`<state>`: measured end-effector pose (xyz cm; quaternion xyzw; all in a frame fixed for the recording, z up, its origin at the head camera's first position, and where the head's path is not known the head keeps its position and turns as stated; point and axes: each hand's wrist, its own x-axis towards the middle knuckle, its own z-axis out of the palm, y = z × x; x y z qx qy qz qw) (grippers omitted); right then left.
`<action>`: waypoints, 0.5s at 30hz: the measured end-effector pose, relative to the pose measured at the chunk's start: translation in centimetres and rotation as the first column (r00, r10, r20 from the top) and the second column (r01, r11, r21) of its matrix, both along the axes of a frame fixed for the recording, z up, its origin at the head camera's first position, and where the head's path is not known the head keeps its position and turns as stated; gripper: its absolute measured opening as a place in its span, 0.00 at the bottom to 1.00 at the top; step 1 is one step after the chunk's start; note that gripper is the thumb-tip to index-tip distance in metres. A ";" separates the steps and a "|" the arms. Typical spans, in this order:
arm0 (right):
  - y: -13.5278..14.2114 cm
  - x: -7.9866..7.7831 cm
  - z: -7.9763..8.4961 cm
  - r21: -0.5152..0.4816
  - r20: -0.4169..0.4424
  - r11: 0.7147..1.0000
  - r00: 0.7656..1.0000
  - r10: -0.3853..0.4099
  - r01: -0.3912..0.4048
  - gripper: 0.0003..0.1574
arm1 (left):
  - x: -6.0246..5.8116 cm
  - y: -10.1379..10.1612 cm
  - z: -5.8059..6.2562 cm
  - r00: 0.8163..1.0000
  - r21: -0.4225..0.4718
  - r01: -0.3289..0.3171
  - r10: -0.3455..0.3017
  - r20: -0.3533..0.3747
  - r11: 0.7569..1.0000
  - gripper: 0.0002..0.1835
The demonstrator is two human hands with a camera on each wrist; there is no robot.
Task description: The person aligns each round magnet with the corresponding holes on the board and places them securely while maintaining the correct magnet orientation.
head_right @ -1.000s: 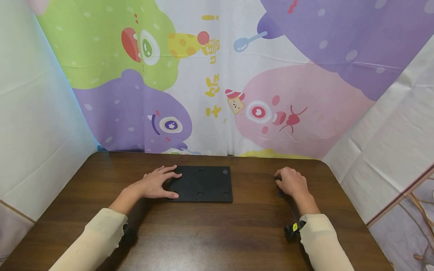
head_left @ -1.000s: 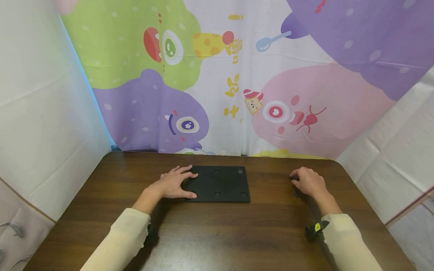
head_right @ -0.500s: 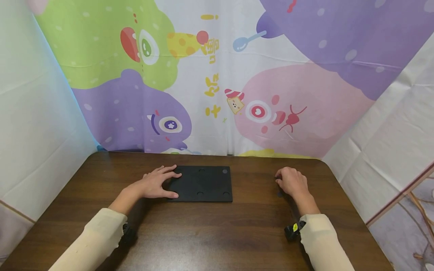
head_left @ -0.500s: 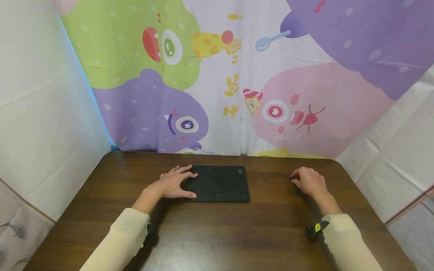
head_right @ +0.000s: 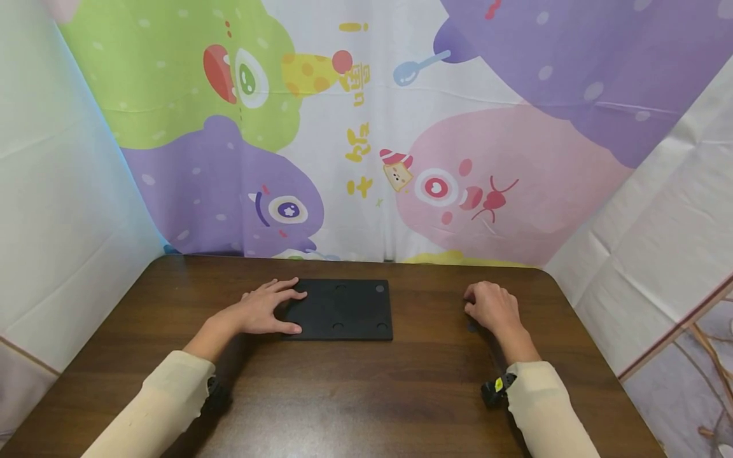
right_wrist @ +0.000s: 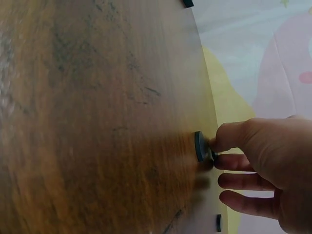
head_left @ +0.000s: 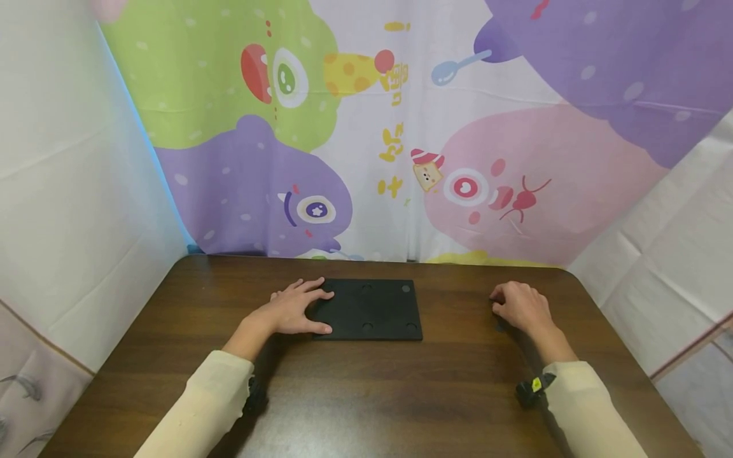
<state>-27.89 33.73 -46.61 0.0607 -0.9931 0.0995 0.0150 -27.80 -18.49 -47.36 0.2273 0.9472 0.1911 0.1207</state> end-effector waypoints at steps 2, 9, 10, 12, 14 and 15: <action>0.0 -0.1 -0.1 -0.001 -0.001 1.000 1.000 0.001 -0.001 0.12 | 0.0 0.0 0.0 1.000 0.000 0.000 0.000 -0.001 1.000 0.47; 0.0 -0.2 -0.3 0.003 -0.002 1.000 1.000 -0.002 0.002 0.12 | 0.0 0.0 0.0 1.000 0.003 0.003 -0.003 -0.001 1.000 0.47; 0.0 -0.2 -0.3 0.004 -0.001 1.000 1.000 -0.002 0.002 0.12 | 0.0 0.0 0.0 1.000 0.003 0.003 -0.003 -0.001 1.000 0.47; -0.1 -0.2 -0.3 0.006 0.000 1.000 1.000 -0.003 0.003 0.12 | 0.0 0.0 0.0 1.000 0.004 0.003 -0.003 -0.002 1.000 0.47; -0.2 -0.2 -0.4 0.008 0.000 1.000 1.000 -0.003 0.003 0.12 | 0.0 0.0 0.0 1.000 0.005 0.002 -0.002 -0.003 1.000 0.47; -0.2 -0.1 -0.3 0.007 -0.001 1.000 1.000 -0.003 0.003 0.12 | 0.0 0.0 0.0 1.000 0.005 0.001 -0.001 -0.001 1.000 0.47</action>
